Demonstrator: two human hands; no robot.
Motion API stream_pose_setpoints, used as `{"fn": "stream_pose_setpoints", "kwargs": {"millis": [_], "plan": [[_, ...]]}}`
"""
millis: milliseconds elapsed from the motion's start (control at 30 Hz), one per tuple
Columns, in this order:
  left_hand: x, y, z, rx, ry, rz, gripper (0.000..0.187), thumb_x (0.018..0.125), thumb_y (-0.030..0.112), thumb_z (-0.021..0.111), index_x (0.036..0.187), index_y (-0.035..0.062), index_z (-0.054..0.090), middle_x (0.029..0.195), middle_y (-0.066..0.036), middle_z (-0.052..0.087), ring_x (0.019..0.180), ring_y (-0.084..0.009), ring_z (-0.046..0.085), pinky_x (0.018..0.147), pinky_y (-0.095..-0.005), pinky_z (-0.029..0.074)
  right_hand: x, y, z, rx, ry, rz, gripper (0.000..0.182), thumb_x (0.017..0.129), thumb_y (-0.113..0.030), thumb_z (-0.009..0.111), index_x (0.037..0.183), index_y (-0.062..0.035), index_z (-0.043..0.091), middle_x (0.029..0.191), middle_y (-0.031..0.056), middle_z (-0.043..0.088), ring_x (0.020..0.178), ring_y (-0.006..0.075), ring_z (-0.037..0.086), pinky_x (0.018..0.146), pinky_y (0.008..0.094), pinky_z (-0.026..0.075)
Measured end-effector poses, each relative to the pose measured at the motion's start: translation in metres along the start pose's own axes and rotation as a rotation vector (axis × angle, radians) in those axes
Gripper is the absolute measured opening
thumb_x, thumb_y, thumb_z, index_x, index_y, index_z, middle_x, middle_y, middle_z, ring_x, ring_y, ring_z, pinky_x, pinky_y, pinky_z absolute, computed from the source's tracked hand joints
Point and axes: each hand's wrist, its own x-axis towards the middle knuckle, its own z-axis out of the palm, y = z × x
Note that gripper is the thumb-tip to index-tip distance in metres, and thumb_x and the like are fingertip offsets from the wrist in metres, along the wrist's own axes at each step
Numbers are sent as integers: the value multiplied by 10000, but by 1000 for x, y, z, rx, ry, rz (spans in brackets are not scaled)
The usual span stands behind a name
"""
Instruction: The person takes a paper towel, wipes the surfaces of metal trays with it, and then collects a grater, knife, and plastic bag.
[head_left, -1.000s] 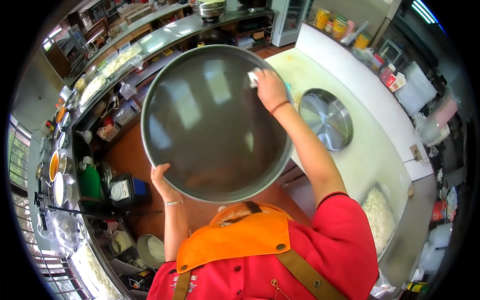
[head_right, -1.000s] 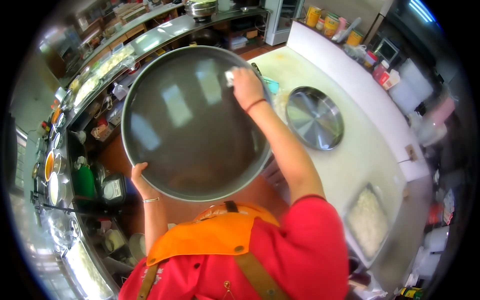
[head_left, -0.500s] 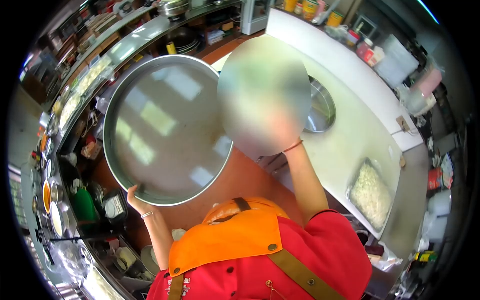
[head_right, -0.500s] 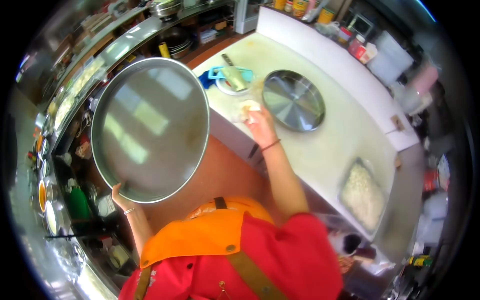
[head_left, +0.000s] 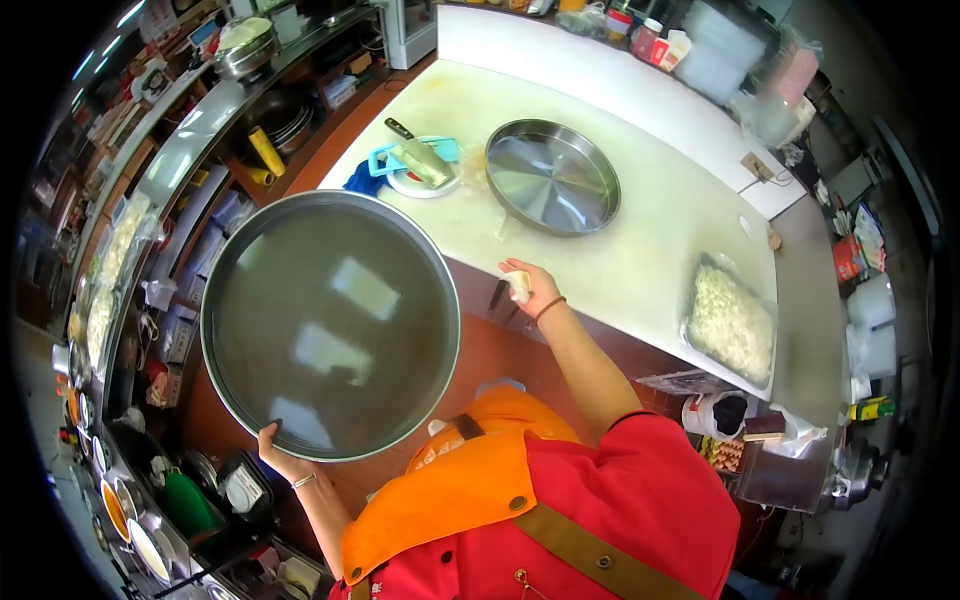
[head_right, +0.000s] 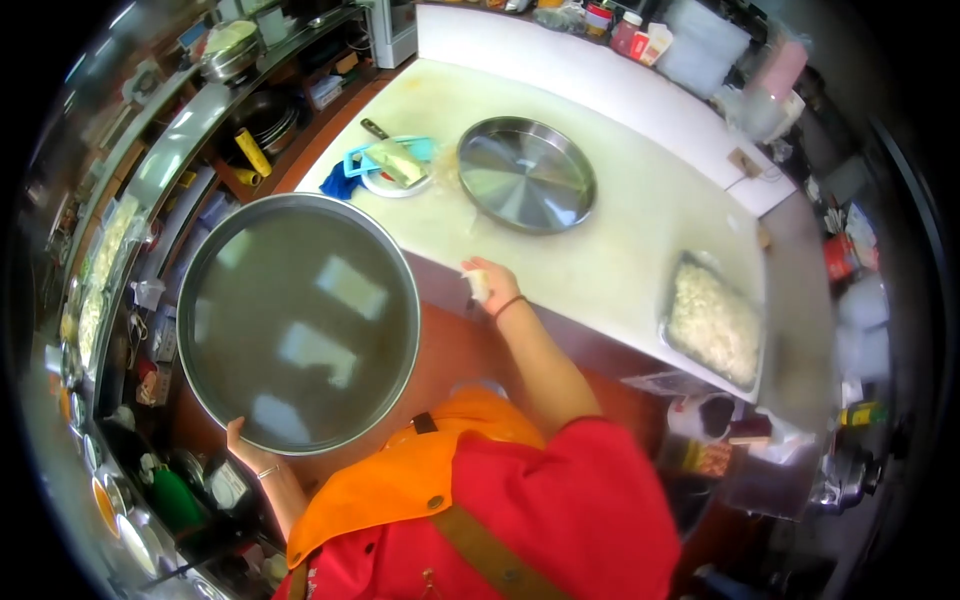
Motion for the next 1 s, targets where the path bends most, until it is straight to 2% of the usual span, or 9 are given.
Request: {"fn": "stream_pose_setpoints", "kwargs": {"millis": [133, 200, 300, 400, 433, 567, 733, 833, 1000], "plan": [[23, -12, 23, 19, -36, -25, 287, 734, 132, 586, 996, 16, 608, 927, -78, 615, 872, -253, 614, 794, -356, 517, 74, -18, -104, -31, 138, -106, 198, 955, -215, 622, 1033, -36, 595, 891, 126, 672, 714, 213, 630, 520, 331, 492], [32, -20, 43, 71, -47, 6, 292, 733, 127, 587, 1001, 14, 607, 919, -77, 613, 868, -249, 612, 786, -349, 516, 98, -37, -120, 116, 391, -49, 194, 955, -207, 603, 1058, -50, 556, 864, 124, 668, 653, 204, 621, 463, 310, 472], [43, -38, 93, 117, -30, 38, 212, 730, 121, 601, 920, 26, 594, 895, -78, 602, 832, -239, 604, 760, -351, 519, 120, -70, -120, 186, 499, -52, 156, 939, -183, 581, 1026, -57, 549, 798, 103, 623, 624, 215, 615, 453, 319, 480], [53, -64, 145, 150, -22, 35, 120, 748, 90, 593, 858, 42, 581, 852, -66, 590, 781, -215, 595, 720, -325, 521, 164, -82, -149, 195, 463, -17, 146, 928, -172, 571, 1016, -58, 547, 789, 108, 615, 636, 221, 621, 477, 321, 506], [57, -74, 163, 167, -37, 55, 116, 754, 79, 586, 863, 40, 586, 846, -62, 590, 776, -209, 595, 713, -317, 520, 171, -89, -147, 61, 542, -33, 115, 921, -158, 545, 963, -52, 548, 791, 119, 611, 639, 229, 618, 501, 329, 528], [75, -108, 232, 233, -113, 95, 163, 769, 33, 567, 926, 28, 613, 843, -51, 598, 780, -189, 602, 706, -302, 524, 167, -127, -170, 152, 463, -25, 80, 883, -123, 535, 875, -43, 533, 713, 100, 563, 548, 197, 564, 419, 294, 460], [55, -170, 339, 266, -131, -69, 104, 751, 74, 644, 846, 53, 607, 873, -89, 620, 855, -226, 608, 800, -363, 523, 103, -214, -160, 72, 344, 55, 141, 840, -110, 582, 751, -109, 472, 582, 15, 451, 397, 134, 409, 316, 260, 324], [57, -242, 391, 282, -190, -221, 156, 750, 64, 636, 902, 52, 605, 879, -99, 608, 831, -234, 603, 762, -360, 535, 80, -256, -143, -98, 490, -46, 191, 847, -127, 602, 715, -125, 463, 549, -1, 437, 347, 139, 366, 298, 264, 310], [48, -350, 463, 236, -403, -485, 277, 755, -1, 567, 1028, 27, 602, 861, -87, 589, 791, -221, 604, 687, -351, 542, 67, -272, -140, -134, 556, -51, 181, 856, -181, 614, 736, -111, 497, 576, 24, 515, 376, 146, 435, 323, 270, 332]]}}
